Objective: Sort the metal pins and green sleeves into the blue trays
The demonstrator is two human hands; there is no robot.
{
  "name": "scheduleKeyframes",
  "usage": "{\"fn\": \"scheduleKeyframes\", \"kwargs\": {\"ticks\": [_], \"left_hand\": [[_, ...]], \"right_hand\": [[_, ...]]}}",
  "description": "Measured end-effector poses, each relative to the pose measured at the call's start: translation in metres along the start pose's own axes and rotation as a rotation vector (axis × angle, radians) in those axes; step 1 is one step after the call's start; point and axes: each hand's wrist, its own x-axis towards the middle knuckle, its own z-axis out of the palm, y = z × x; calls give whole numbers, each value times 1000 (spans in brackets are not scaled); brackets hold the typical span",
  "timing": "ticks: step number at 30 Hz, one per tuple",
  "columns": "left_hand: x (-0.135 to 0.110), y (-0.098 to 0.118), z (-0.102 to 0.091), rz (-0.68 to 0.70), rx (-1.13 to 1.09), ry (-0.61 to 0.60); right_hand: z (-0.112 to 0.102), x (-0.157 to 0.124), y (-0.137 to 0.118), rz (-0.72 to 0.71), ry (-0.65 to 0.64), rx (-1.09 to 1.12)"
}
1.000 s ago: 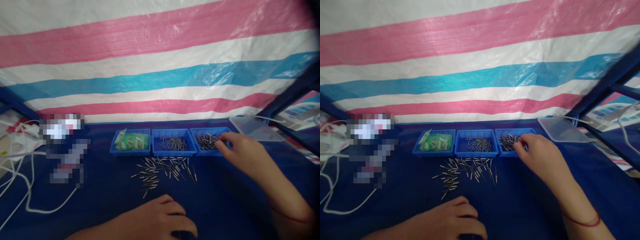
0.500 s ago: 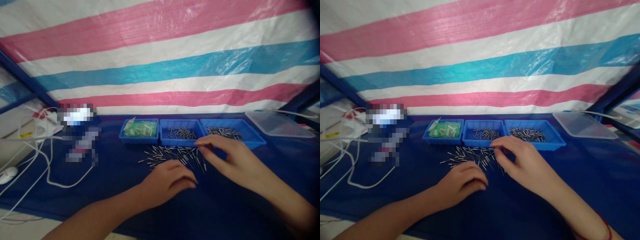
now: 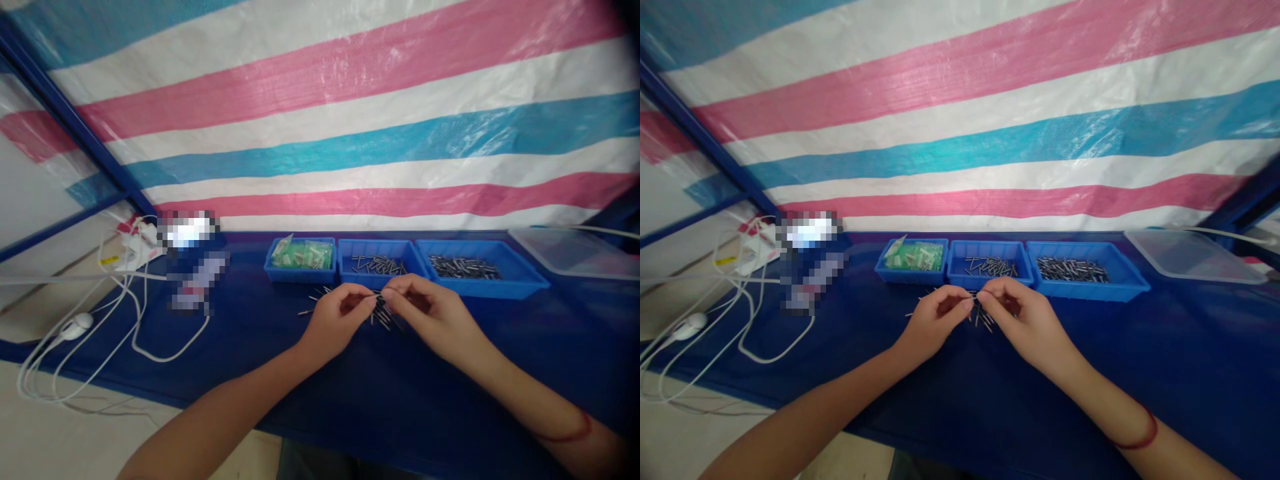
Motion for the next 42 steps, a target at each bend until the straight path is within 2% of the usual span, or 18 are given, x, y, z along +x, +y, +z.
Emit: {"fn": "scheduleKeyframes", "kwargs": {"ticks": [4, 9, 13, 17, 20, 22, 23, 27, 29, 30, 32, 36, 42], "left_hand": [[8, -4, 1, 11, -1, -73], [20, -10, 2, 64, -109, -25], [23, -12, 1, 80, -42, -19], [22, -12, -4, 145, 61, 85], [19, -9, -9, 201, 122, 120], [17, -4, -14, 232, 230, 112], [15, -1, -17, 254, 312, 99], [9, 9, -26, 463, 712, -117], [6, 9, -26, 532, 881, -213], [5, 8, -25, 549, 946, -257], [4, 4, -22, 569, 1040, -335], [5, -6, -16, 571, 1136, -379], [10, -10, -14, 525, 1181, -352]], "right_hand": [[5, 9, -7, -7, 53, 31], [9, 22, -16, -59, 120, -53], [5, 27, -12, -96, 60, -116], [2, 26, -2, -143, 36, -152], [-5, 26, -3, -186, -54, -223], [-17, 27, -6, -220, -68, -301], [-27, 28, -8, -226, -14, -351], [-81, 28, 0, -145, 434, -593], [-106, 28, 14, -30, 436, -766], [-115, 29, 22, 7, 397, -872], [-125, 31, 36, 15, 342, -931], [-119, 34, 40, -14, 355, -948], [-88, 30, 13, -177, 297, -850]]}}
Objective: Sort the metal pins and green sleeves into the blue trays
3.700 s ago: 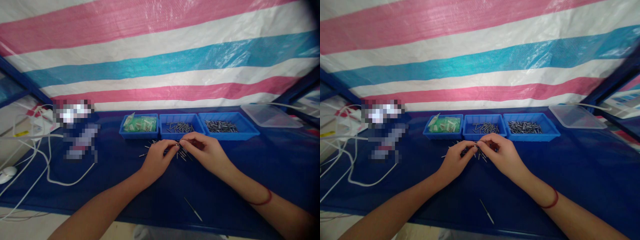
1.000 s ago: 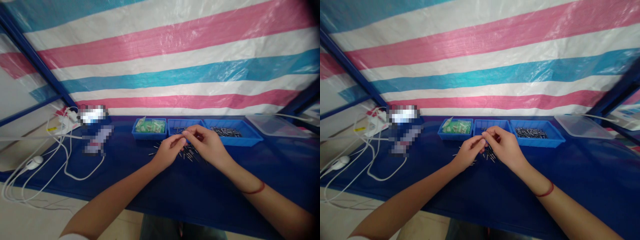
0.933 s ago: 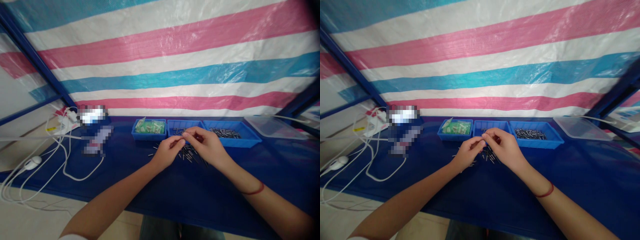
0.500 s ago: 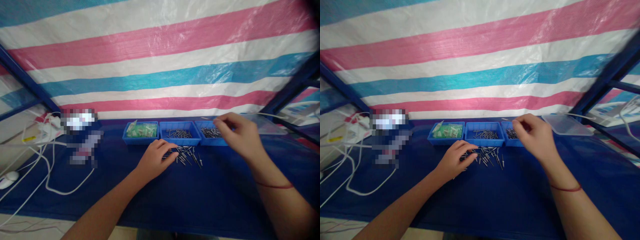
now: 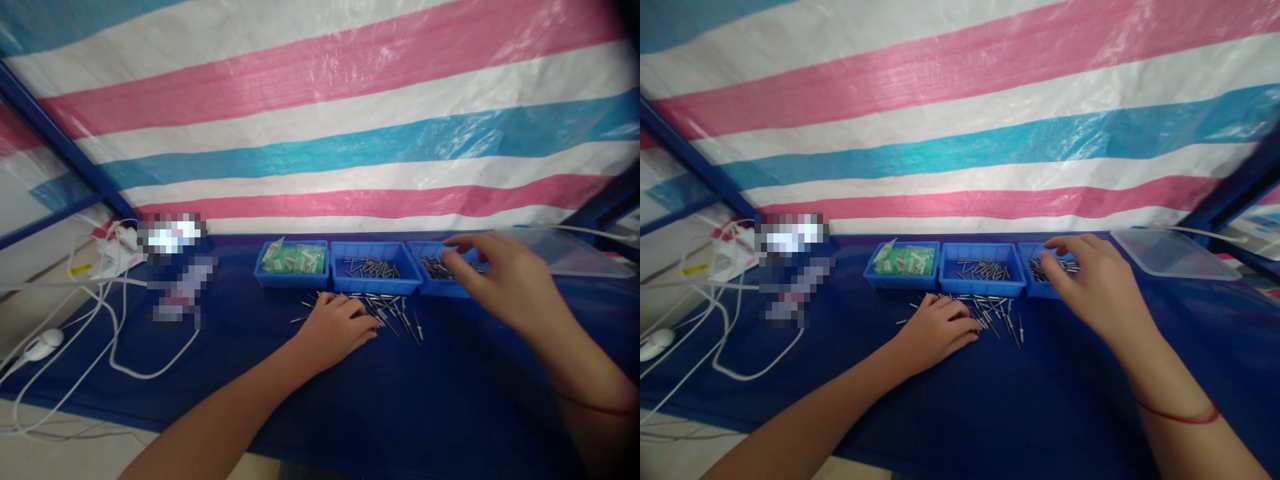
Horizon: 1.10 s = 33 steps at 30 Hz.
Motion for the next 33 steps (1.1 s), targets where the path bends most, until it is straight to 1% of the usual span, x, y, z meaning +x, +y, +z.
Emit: {"fn": "scheduleKeyframes", "kwargs": {"ticks": [5, 10, 14, 18, 23, 26, 29, 33], "left_hand": [[2, 1, 0, -15, 56, -14], [2, 5, -3, -48, 80, -17], [2, 6, -3, -108, 90, -12], [1, 5, 0, -143, 100, -3], [-1, 5, -1, -148, 158, -35], [-1, 5, -4, -183, 143, -9], [-1, 4, -5, -218, 17, 77], [2, 4, -4, -256, -295, 176]], "right_hand": [[8, -7, -28, -128, -51, 105], [18, -14, -47, -268, -190, 201], [24, -19, -56, -318, -274, 230], [28, -21, -60, -307, -328, 249], [34, -24, -61, -288, -419, 243], [39, -27, -61, -273, -419, 242], [42, -29, -63, -212, -375, 312], [44, -32, -69, -77, -371, 489]]}}
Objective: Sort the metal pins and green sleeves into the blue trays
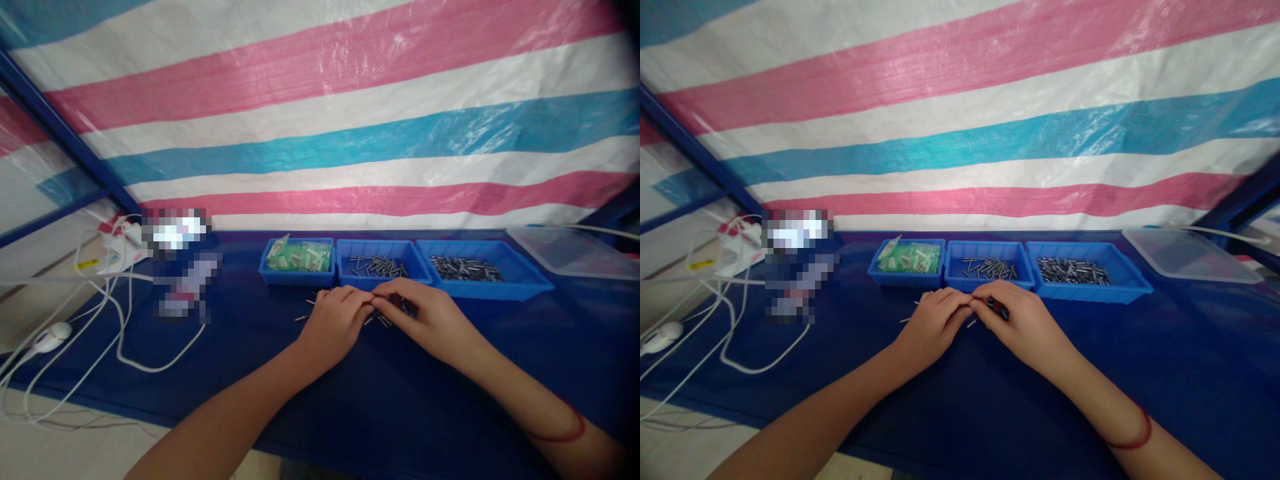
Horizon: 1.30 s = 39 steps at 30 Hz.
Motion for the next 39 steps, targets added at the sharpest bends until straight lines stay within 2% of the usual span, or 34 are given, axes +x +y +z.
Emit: {"fn": "scheduleKeyframes", "kwargs": {"ticks": [4, 8, 13, 17, 20, 24, 27, 29, 32, 36, 39], "left_hand": [[0, 2, 3, -79, -281, 95], [-1, 4, 4, -145, -421, 119], [0, 4, 5, -112, -398, 83], [1, 3, 3, -80, -355, 149], [1, 2, 0, -114, -371, 185], [0, 0, -3, -148, -379, 166], [1, -3, -11, -127, -319, 119], [2, -5, -21, -84, -226, 49], [2, -6, -43, 10, -11, -87], [-2, -6, -68, -56, 169, -222], [-10, -3, -75, -102, 201, -323]], "right_hand": [[3, 0, -3, 124, 57, 193], [4, -1, -3, 152, 69, 295], [3, -3, -7, 91, 43, 228], [-1, -3, -11, 2, 53, 167], [-6, -2, -11, 4, 63, 158], [-10, 1, -11, 18, 35, 130], [-21, 4, -7, -6, 58, 84], [-34, 5, 1, 20, 186, 1], [-61, 3, 25, 138, 417, -233], [-82, 0, 55, 228, 425, -579], [-75, 1, 51, 232, 433, -613]]}}
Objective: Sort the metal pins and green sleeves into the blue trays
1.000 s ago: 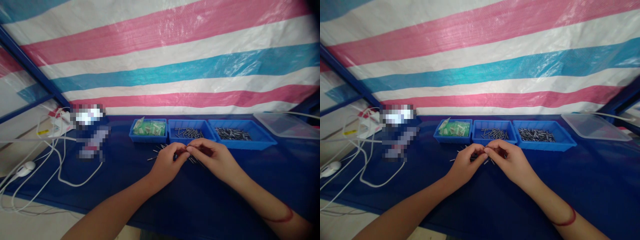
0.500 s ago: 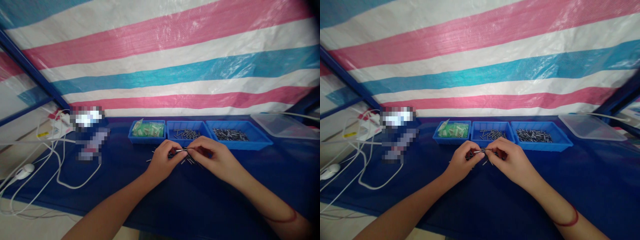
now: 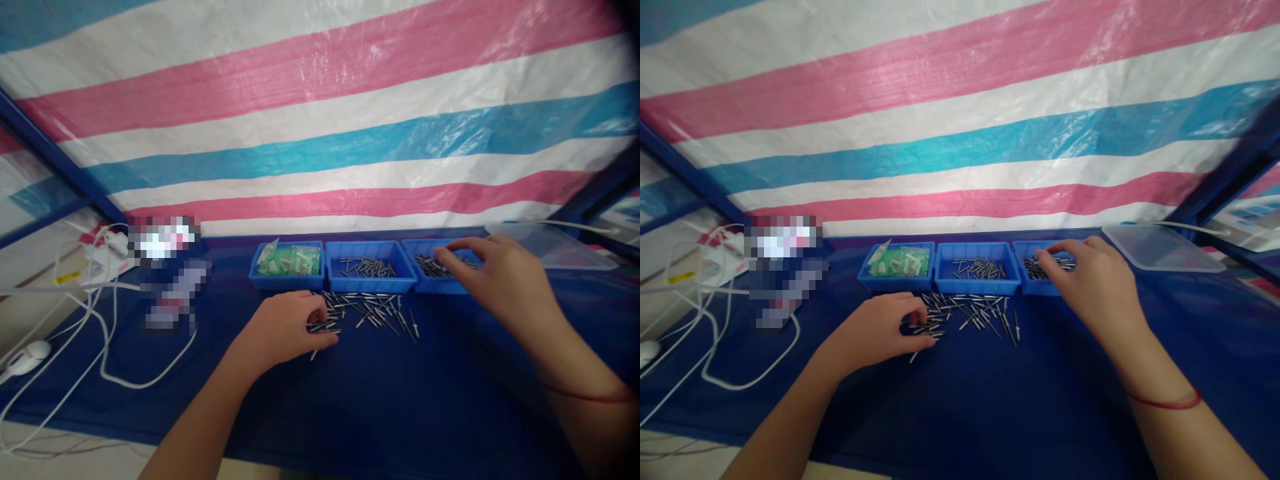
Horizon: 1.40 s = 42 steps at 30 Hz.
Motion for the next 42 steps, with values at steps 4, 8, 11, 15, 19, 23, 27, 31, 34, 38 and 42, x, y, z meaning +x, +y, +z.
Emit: {"fn": "scheduleKeyframes", "kwargs": {"ticks": [4, 8, 11, 15, 19, 23, 27, 31, 34, 38, 42], "left_hand": [[-5, 1, 7, -34, -5, -103], [-1, 0, 16, -17, -30, -133], [2, 1, 19, 21, -44, -116], [10, 5, 29, 84, -18, -69], [18, 9, 50, 116, 69, -5], [21, 10, 69, 146, 127, 89], [21, 9, 73, 165, 132, 147], [20, 9, 68, 178, 104, 114], [19, 8, 65, 188, 85, 81], [19, 6, 67, 215, 101, 87], [18, 7, 68, 212, 114, 89]], "right_hand": [[3, -15, -41, -122, -103, 230], [8, -30, -71, -237, -242, 336], [14, -38, -80, -284, -316, 368], [21, -45, -85, -344, -418, 369], [25, -48, -89, -375, -464, 382], [25, -48, -89, -379, -478, 388], [24, -46, -88, -355, -504, 371], [25, -46, -87, -343, -526, 376], [27, -46, -86, -323, -551, 384], [27, -46, -87, -308, -589, 391], [27, -46, -87, -307, -605, 396]]}}
